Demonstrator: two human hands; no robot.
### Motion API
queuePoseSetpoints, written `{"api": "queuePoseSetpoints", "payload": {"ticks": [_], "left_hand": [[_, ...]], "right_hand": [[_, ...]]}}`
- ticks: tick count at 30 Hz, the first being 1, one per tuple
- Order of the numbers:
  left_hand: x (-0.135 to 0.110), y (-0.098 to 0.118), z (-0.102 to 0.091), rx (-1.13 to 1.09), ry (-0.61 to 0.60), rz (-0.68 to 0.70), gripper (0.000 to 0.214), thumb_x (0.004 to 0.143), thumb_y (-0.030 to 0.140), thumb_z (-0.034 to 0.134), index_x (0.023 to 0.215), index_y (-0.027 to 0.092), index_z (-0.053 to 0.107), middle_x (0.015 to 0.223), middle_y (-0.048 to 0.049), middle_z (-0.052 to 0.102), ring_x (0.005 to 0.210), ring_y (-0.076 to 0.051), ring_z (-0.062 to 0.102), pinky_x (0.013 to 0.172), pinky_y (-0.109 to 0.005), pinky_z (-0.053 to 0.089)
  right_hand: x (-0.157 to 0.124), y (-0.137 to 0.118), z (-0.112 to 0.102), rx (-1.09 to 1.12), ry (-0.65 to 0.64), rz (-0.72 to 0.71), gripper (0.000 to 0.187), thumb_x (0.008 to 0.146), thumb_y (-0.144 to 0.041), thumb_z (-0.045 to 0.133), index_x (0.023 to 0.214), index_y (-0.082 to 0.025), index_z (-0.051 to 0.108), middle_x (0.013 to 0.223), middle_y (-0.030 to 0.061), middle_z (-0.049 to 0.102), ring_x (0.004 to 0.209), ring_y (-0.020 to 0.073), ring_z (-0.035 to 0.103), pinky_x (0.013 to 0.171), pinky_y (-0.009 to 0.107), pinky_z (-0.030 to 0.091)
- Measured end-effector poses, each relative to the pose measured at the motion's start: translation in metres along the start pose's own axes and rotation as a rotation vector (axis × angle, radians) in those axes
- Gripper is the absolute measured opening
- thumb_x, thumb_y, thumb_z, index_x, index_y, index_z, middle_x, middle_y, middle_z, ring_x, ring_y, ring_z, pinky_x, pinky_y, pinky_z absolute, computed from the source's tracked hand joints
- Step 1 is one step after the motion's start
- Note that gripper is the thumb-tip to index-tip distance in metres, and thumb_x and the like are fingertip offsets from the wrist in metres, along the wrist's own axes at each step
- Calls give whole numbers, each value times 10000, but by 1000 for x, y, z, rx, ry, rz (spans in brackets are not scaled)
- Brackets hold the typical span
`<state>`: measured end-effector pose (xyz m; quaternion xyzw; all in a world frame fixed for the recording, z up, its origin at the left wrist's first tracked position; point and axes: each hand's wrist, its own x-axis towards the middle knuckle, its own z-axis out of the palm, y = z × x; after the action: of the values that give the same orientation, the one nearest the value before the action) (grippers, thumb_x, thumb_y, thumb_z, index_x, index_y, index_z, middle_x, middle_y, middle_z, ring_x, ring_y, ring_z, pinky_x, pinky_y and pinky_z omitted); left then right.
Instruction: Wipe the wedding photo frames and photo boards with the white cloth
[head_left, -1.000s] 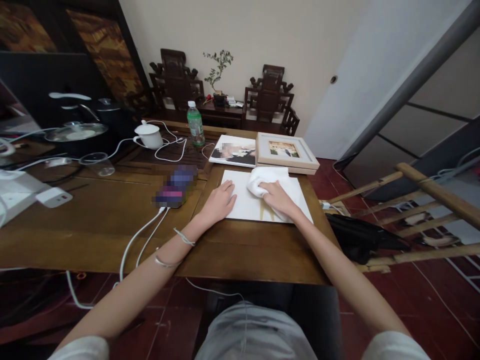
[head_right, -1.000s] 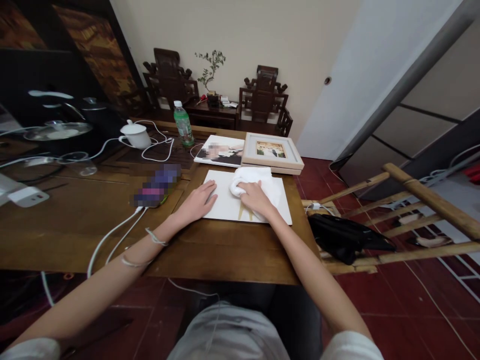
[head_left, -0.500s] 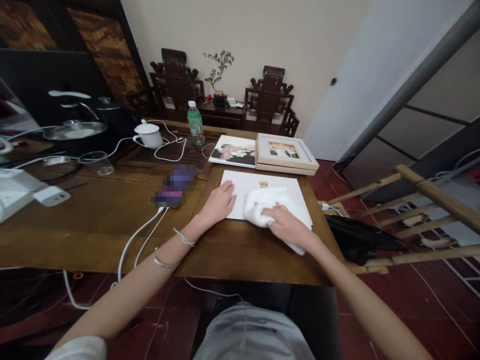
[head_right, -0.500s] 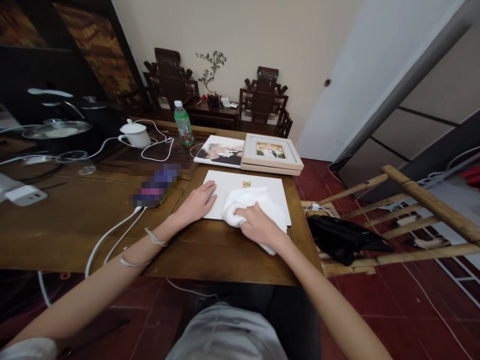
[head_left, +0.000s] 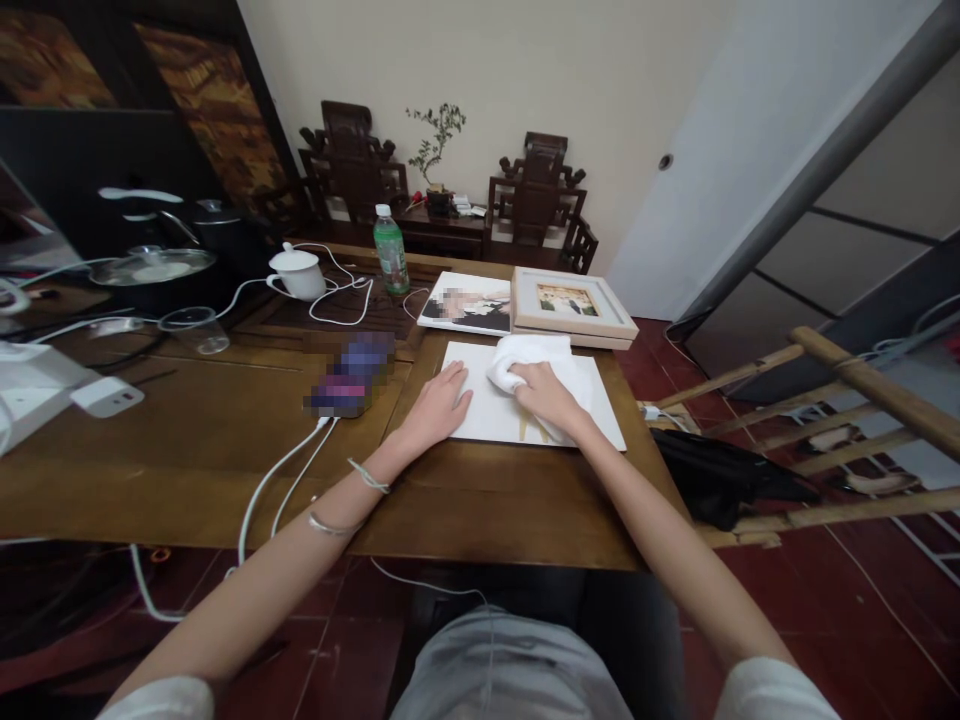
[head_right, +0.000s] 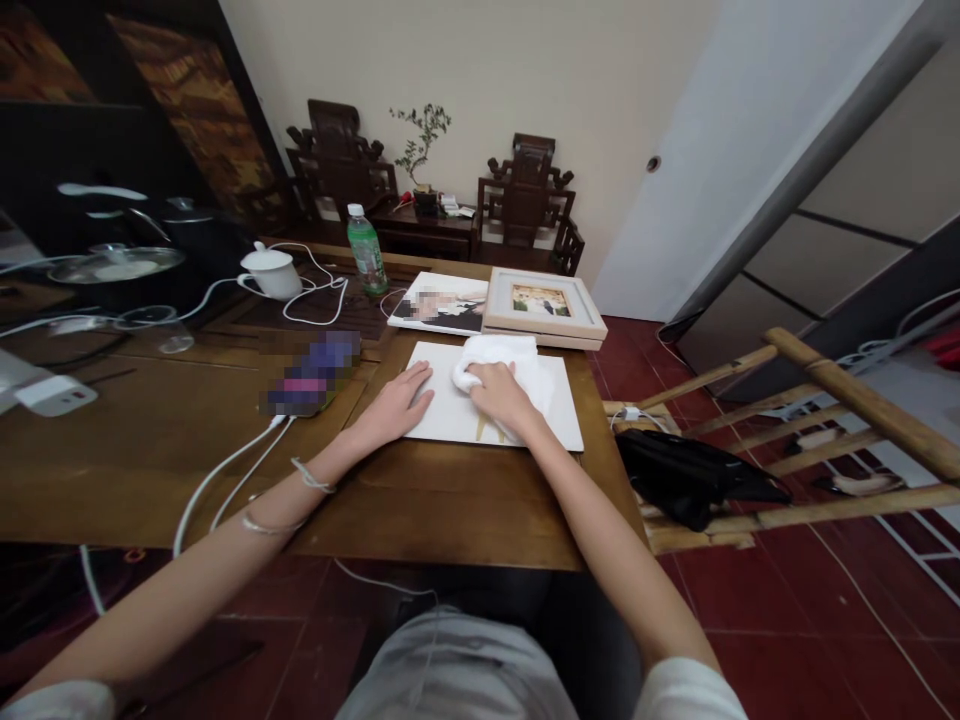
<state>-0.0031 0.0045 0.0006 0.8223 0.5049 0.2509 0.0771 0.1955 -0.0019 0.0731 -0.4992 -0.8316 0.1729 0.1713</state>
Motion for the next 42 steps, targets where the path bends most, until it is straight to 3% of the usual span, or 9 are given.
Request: {"api": "queuePoseSetpoints", "payload": {"ticks": [10,14,17,23,27,30,35,38,42], "left_hand": [[2,0,7,-45,-13,-29,478,914,270,339,1331,46,401,1456,-213,325,1388,-261,225,1114,-460,245],[1,0,6,-27,-30,-26,475,921,267,337,1325,27,404,1457,-226,314,1389,-266,221,1118,-453,238],[2,-2,8,-42,-18,-29,463,923,269,343,1323,47,412,1459,-217,318,1388,-265,230,1110,-466,253],[7,-5,8,-225,43,-98,459,937,314,302,1292,93,489,1423,-140,411,1357,-229,315,1123,-429,250],[12,-5,0,-463,113,-332,526,972,411,171,1321,180,490,1394,-55,457,1315,-203,390,1097,-376,303],[14,-4,-6,-550,173,-397,575,977,439,113,1358,171,450,1420,-45,410,1330,-208,363,1093,-371,309],[13,3,-11,-591,244,-372,574,978,447,130,1353,161,458,1400,-49,443,1318,-201,385,1111,-378,282],[11,6,-11,-487,237,-279,555,976,411,157,1343,125,460,1410,-67,437,1329,-169,367,1128,-342,257],[7,4,-7,-285,139,-98,517,960,341,248,1314,33,464,1419,-158,409,1346,-201,338,1134,-350,247]], "right_hand": [[-94,-32,-3,3,-134,-134,325,618,-11,365,750,-227,569,843,17,667,965,220,576,1042,412,245],[-70,-22,-10,26,-172,-124,219,620,-53,367,635,-216,513,649,3,597,687,184,558,820,296,409],[-34,-11,-10,16,-97,-65,203,657,-86,364,658,-202,530,708,28,624,700,189,566,740,281,418],[26,-11,16,-129,70,136,337,750,-125,372,971,-164,623,1074,140,658,1123,327,508,986,605,228],[31,-27,37,-180,26,-30,398,713,-92,405,1060,-151,593,1214,179,585,1329,330,307,994,699,108],[12,-41,41,-148,-91,-247,366,683,-57,400,972,-156,600,1169,163,607,1345,295,295,1030,644,140],[-37,-58,15,-65,-321,-425,309,636,-17,377,795,-180,584,902,78,675,998,243,588,983,472,315],[-54,-58,-7,-72,-450,-397,272,635,-34,385,738,-190,583,715,26,636,723,187,583,786,324,417],[-43,-40,-25,-80,-403,-249,256,674,-83,399,767,-183,615,745,43,643,748,205,557,684,278,395]]}}
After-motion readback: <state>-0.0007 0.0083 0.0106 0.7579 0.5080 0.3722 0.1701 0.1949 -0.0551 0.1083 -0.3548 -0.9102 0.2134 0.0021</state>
